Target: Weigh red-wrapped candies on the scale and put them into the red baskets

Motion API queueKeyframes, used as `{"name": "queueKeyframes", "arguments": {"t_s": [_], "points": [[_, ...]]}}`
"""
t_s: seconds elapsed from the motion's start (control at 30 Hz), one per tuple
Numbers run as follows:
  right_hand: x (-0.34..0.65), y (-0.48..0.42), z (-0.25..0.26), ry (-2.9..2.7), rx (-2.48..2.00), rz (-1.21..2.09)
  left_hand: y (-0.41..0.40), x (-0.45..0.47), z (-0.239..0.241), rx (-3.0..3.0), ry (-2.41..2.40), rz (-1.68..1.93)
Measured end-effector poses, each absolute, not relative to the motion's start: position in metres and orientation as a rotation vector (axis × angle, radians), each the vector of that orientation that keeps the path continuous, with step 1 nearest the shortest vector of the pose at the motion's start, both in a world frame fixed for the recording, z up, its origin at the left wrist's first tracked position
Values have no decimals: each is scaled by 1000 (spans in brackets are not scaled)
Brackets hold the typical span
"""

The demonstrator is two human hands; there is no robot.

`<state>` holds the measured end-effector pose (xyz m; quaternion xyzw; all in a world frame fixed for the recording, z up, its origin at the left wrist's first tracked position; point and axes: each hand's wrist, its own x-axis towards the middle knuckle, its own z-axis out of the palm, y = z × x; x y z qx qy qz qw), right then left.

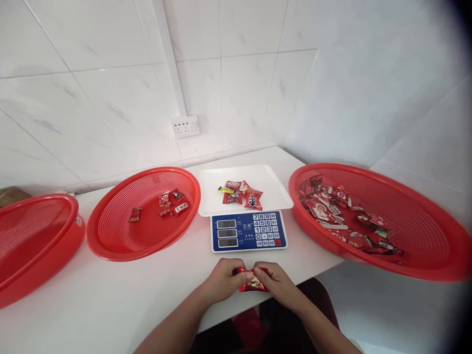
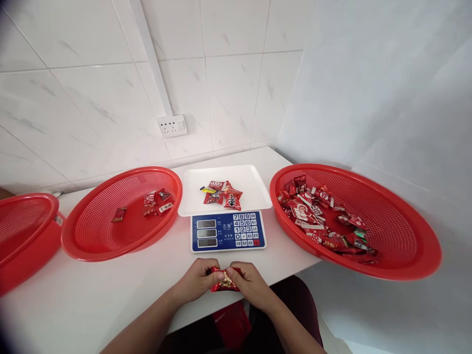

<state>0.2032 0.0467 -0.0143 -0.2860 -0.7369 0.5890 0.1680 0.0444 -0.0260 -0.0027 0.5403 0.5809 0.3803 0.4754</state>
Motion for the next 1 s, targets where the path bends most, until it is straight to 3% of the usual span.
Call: {"name": "queueKeyframes", "arguments": {"t_s": [0.1, 0.23, 0.3, 0.5, 0.73, 1.0], "points": [[205, 47, -16, -2000, -827, 1732, -25, 42, 1, 1296, 1434, 1123], [208, 49, -19, -1855, -855, 1799, -25, 32, 22, 1074, 1324, 1744], [209, 49, -21, -1815, -852, 1824, -28, 29, 37, 1063, 1315, 1852], [209, 49, -21, -1798, -787, 1842, -46, 44, 53, 1432, 1440, 991], [209, 49, -20, -1786, -762, 1817, -55, 34, 27, 1131, 1611, 1120], [208, 47, -23, -1898, -671, 1732, -50, 59, 20, 1140, 1512, 997]]}}
